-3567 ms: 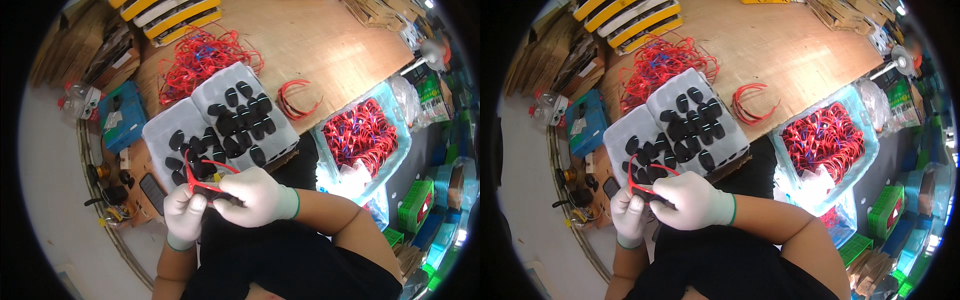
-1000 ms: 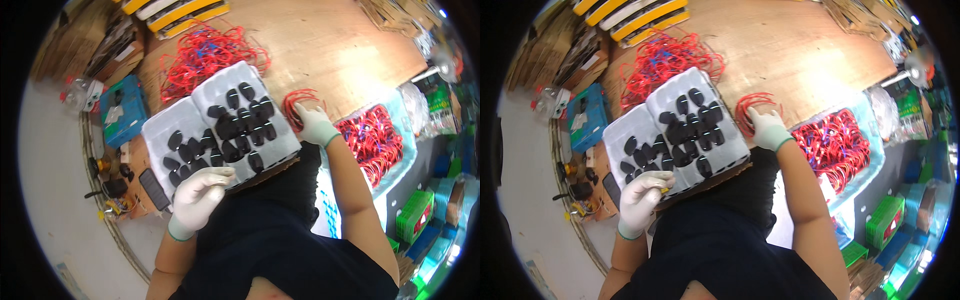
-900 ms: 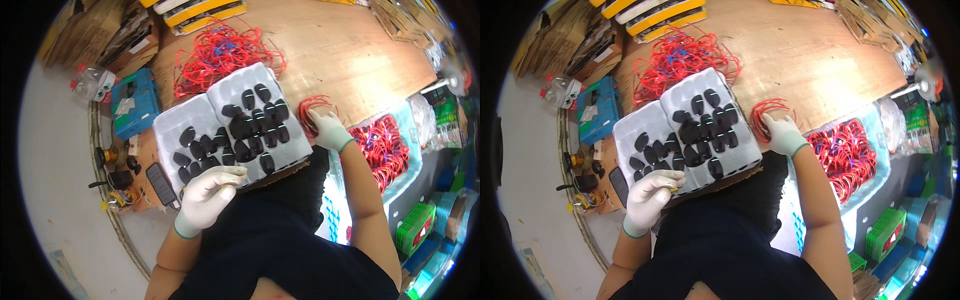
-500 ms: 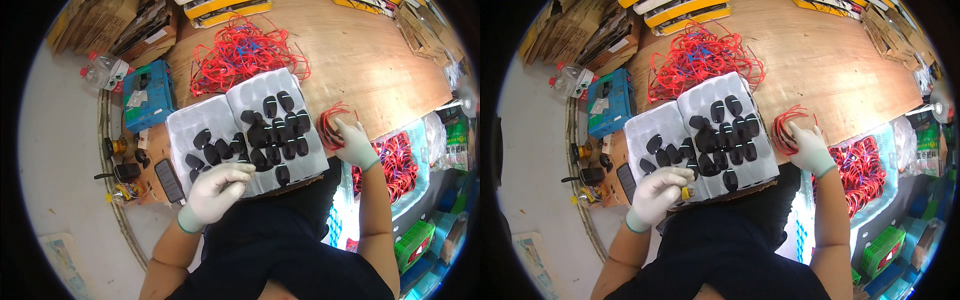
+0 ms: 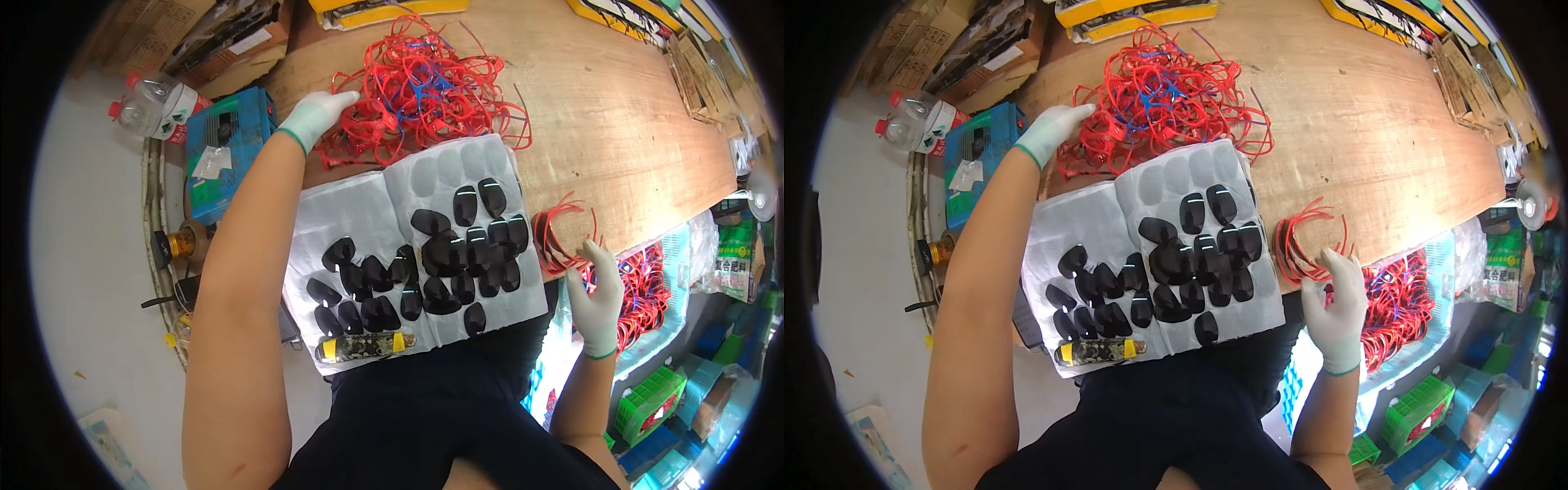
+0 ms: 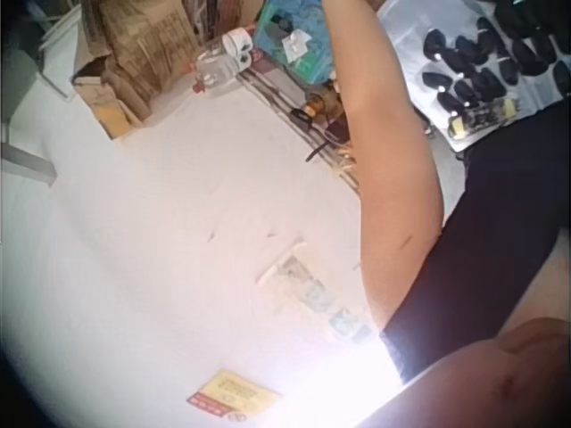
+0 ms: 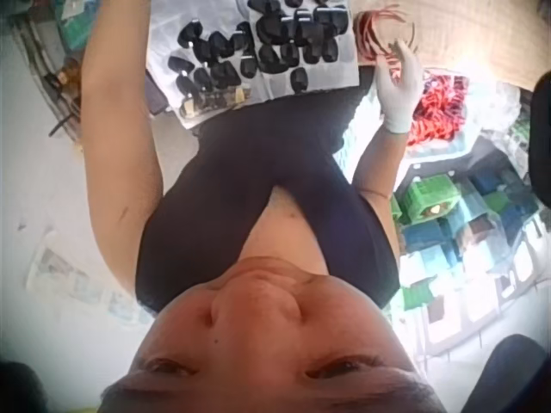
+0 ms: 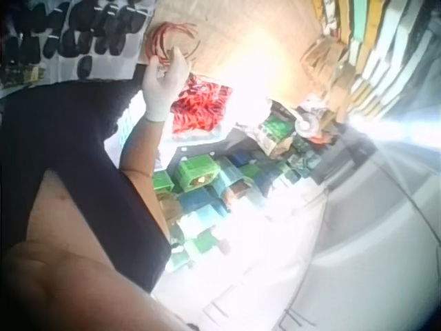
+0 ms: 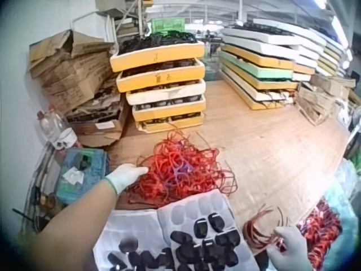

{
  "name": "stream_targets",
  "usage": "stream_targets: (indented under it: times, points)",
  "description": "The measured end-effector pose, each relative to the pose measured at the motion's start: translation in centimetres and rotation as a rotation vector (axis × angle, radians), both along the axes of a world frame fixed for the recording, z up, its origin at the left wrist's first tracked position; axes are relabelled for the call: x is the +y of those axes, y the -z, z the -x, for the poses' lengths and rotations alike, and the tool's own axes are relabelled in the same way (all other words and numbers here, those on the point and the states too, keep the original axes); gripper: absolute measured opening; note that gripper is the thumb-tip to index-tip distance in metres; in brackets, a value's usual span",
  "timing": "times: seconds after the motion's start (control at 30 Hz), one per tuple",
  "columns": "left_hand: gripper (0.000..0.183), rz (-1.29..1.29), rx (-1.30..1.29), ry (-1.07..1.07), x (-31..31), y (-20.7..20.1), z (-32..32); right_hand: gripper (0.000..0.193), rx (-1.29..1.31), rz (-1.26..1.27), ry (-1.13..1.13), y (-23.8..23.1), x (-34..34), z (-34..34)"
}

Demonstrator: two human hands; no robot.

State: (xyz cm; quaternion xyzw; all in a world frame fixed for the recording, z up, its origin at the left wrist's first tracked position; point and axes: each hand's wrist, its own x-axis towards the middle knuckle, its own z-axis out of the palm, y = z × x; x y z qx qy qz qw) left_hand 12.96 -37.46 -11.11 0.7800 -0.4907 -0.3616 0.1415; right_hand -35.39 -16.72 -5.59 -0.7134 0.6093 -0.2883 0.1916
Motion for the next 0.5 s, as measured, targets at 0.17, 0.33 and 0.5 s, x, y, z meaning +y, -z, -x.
stream_targets:
  times: [0.17,0.33,0.5]
  points:
    - [0.049,0.23,0.138,-0.109,0.1,0.2,0.4,0.045,0.082,0.088,-0.268,-2.1,-4.0,-5.0]
    - [0.048,0.572,0.128,-0.105,3.8,-3.6,0.4,0.039,0.07,0.059,-0.372,-3.4,-6.7,-9.9]
    - [0.057,0.877,0.062,-0.06,5.8,-6.9,0.8,0.029,0.113,0.049,-0.404,-2.3,-7.1,-13.1]
